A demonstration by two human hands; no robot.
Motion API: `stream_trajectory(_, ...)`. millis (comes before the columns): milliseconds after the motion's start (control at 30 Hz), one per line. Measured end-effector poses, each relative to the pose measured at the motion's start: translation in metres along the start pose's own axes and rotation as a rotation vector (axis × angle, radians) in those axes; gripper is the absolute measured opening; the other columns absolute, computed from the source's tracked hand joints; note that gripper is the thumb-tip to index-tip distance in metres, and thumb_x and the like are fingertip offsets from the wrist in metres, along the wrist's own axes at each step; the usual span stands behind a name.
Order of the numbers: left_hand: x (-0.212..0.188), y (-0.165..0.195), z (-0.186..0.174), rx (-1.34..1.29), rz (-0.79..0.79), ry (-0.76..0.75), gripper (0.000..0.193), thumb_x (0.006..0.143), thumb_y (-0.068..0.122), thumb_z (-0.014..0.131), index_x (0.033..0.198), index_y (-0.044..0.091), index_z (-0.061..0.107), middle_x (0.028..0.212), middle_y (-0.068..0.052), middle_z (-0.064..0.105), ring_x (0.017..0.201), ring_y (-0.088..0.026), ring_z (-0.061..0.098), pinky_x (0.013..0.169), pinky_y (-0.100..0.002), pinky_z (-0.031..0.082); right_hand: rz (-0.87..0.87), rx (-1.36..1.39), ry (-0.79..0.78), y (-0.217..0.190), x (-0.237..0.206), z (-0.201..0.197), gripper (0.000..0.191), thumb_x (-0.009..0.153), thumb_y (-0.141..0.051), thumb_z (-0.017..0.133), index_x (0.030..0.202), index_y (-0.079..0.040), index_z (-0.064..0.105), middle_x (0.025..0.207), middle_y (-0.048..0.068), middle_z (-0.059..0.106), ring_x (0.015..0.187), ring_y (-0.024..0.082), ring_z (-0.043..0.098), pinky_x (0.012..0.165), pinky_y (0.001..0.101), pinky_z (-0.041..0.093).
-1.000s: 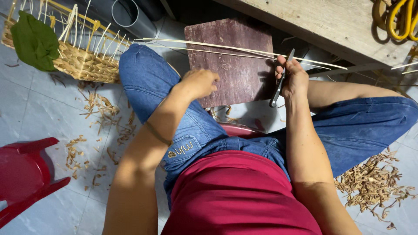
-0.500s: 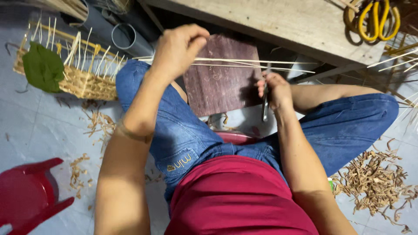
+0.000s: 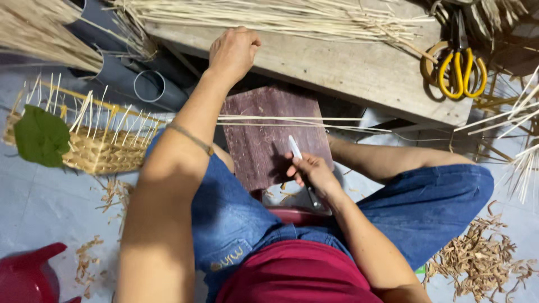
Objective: The person sits on the floor and uses a small knife to shave and sharpen the ends of thin bamboo sticks, rotating each stick to peel the surface and point the tip, then sets finished sticks on the workbench with a pile of similar sticks.
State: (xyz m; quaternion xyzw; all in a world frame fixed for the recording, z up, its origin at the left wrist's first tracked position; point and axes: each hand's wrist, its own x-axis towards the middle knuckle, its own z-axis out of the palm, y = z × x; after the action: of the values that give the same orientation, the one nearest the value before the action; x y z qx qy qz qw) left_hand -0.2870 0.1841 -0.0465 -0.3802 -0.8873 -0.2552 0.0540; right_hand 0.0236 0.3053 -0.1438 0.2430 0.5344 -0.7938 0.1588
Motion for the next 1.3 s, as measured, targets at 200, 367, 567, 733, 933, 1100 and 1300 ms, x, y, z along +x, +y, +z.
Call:
stream_trajectory(200,0.031,-0.007,0.034,0.095,0.145,0.097,0.015,0.089,0.007,0.067,0.099,0.014,0.077,0.099,-0.008,0.066,0.103,-0.03,0.062,0.086,-0.047,0.05,0.064,0.052,-0.029,0.017,0.009,-0.01,0.033,0.101,-0.009,0.052,0.131,-0.001,0.064,0.089,0.006,0.072,0.065,0.009,0.062,0.059,0.0254,0.053)
stream_trajectory(367,0.043,-0.01,0.045,0.254,0.257,0.17,0.008,0.087,0.005,0.068,0.093,0.01,0.07,0.098,-0.008,0.063,0.101,-0.028,0.061,0.083,-0.044,0.048,0.064,0.046,-0.042,0.026,0.015,-0.013,0.033,0.103,-0.01,0.053,0.132,0.001,0.064,0.087,0.008,0.071,0.062,0.011,0.063,0.058,0.0261,0.053)
stream_trajectory(567,0.045,-0.011,0.05,0.337,0.34,0.214,0.009,0.086,0.008,0.067,0.095,0.01,0.068,0.098,-0.007,0.062,0.098,-0.026,0.061,0.083,-0.042,0.047,0.067,0.026,-0.054,0.035,0.017,-0.012,0.034,0.103,-0.011,0.052,0.133,0.001,0.064,0.087,0.007,0.072,0.06,0.011,0.064,0.056,0.0254,0.054)
stream_trajectory(733,0.039,-0.013,0.049,0.388,0.442,0.191,0.007,0.09,0.008,0.067,0.095,0.012,0.066,0.098,-0.004,0.062,0.098,-0.023,0.061,0.087,-0.04,0.046,0.082,0.032,-0.031,0.037,0.018,-0.011,0.034,0.103,-0.011,0.053,0.133,0.0,0.064,0.086,0.006,0.071,0.059,0.01,0.064,0.055,0.0245,0.054)
stream_trajectory(933,0.04,-0.01,0.046,0.444,0.441,0.212,0.006,0.088,0.012,0.069,0.093,0.013,0.066,0.095,-0.004,0.062,0.095,-0.023,0.061,0.087,-0.041,0.044,0.09,0.047,-0.031,0.036,0.021,-0.009,0.033,0.102,-0.01,0.054,0.132,-0.002,0.064,0.087,0.006,0.071,0.06,0.009,0.064,0.054,0.0241,0.054)
stream_trajectory(1100,0.039,-0.006,0.036,0.344,0.454,0.225,0.01,0.093,0.013,0.07,0.095,0.01,0.06,0.091,-0.006,0.062,0.092,-0.025,0.062,0.09,-0.043,0.046,0.051,0.042,-0.015,0.033,0.022,-0.009,0.032,0.103,-0.01,0.054,0.132,-0.001,0.064,0.088,0.006,0.071,0.061,0.009,0.065,0.056,0.0239,0.055)
stream_trajectory(1300,0.044,-0.01,0.002,0.192,0.318,0.023,0.008,0.11,0.007,0.063,0.11,0.006,0.055,0.092,-0.011,0.064,0.088,-0.027,0.064,0.09,-0.047,0.052,0.048,0.03,-0.014,0.033,0.025,-0.008,0.031,0.103,-0.01,0.053,0.131,-0.001,0.063,0.089,0.006,0.071,0.062,0.009,0.065,0.055,0.0245,0.055)
